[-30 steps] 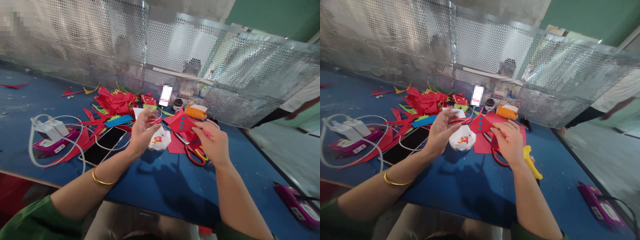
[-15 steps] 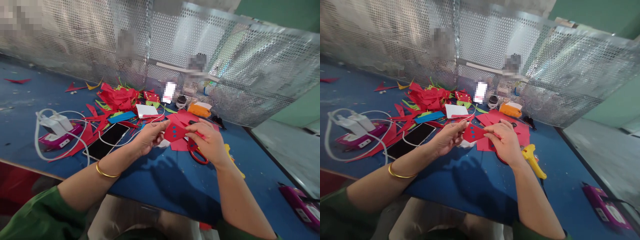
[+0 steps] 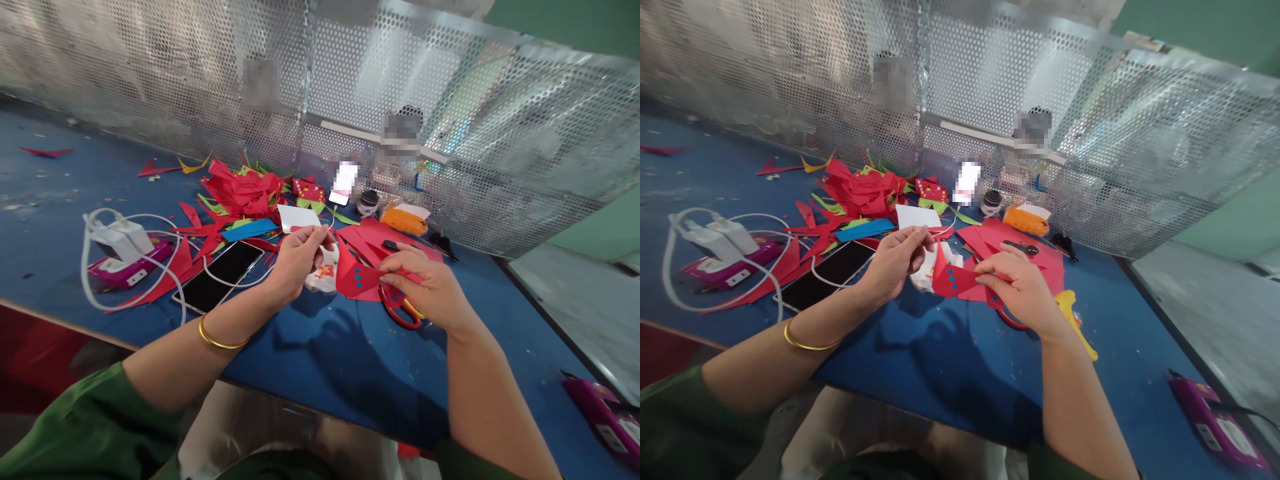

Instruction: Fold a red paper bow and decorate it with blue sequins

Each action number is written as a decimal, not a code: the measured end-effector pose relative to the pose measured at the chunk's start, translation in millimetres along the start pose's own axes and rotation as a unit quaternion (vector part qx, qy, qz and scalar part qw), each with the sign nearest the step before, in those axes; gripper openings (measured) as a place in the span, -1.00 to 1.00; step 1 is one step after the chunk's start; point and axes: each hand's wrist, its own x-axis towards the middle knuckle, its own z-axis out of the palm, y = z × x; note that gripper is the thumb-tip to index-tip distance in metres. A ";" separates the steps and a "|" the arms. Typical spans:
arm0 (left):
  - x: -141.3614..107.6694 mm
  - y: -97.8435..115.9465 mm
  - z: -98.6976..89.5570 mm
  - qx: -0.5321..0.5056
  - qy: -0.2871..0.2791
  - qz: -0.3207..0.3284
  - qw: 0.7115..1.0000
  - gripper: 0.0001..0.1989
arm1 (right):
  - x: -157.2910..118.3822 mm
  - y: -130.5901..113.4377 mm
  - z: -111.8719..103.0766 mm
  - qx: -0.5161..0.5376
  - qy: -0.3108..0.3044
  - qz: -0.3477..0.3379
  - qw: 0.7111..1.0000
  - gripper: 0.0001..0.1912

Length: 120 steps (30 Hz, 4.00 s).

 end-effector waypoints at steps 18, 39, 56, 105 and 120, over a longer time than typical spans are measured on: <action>-2.3 -1.0 -2.9 -0.034 -0.178 -0.088 0.979 -0.64 | 0.0 -2.7 -1.6 0.029 -0.004 0.029 0.999 -0.93; -7.8 -5.2 3.2 0.034 -0.086 -0.103 0.990 -0.58 | 3.3 -7.8 7.6 0.024 0.172 0.165 0.971 -0.79; -1.9 -9.1 -2.5 0.003 -0.063 -0.144 0.988 -0.70 | 0.9 -3.5 -4.2 0.013 0.153 0.174 0.973 -0.76; -2.9 -10.1 4.4 -0.053 0.054 -0.043 0.996 -0.82 | 7.2 -0.4 35.2 0.151 0.264 0.265 0.915 -0.76; -12.7 -20.1 10.2 -0.042 0.050 -0.036 0.997 -0.82 | 5.8 -23.8 63.5 0.294 0.110 0.313 0.896 -0.70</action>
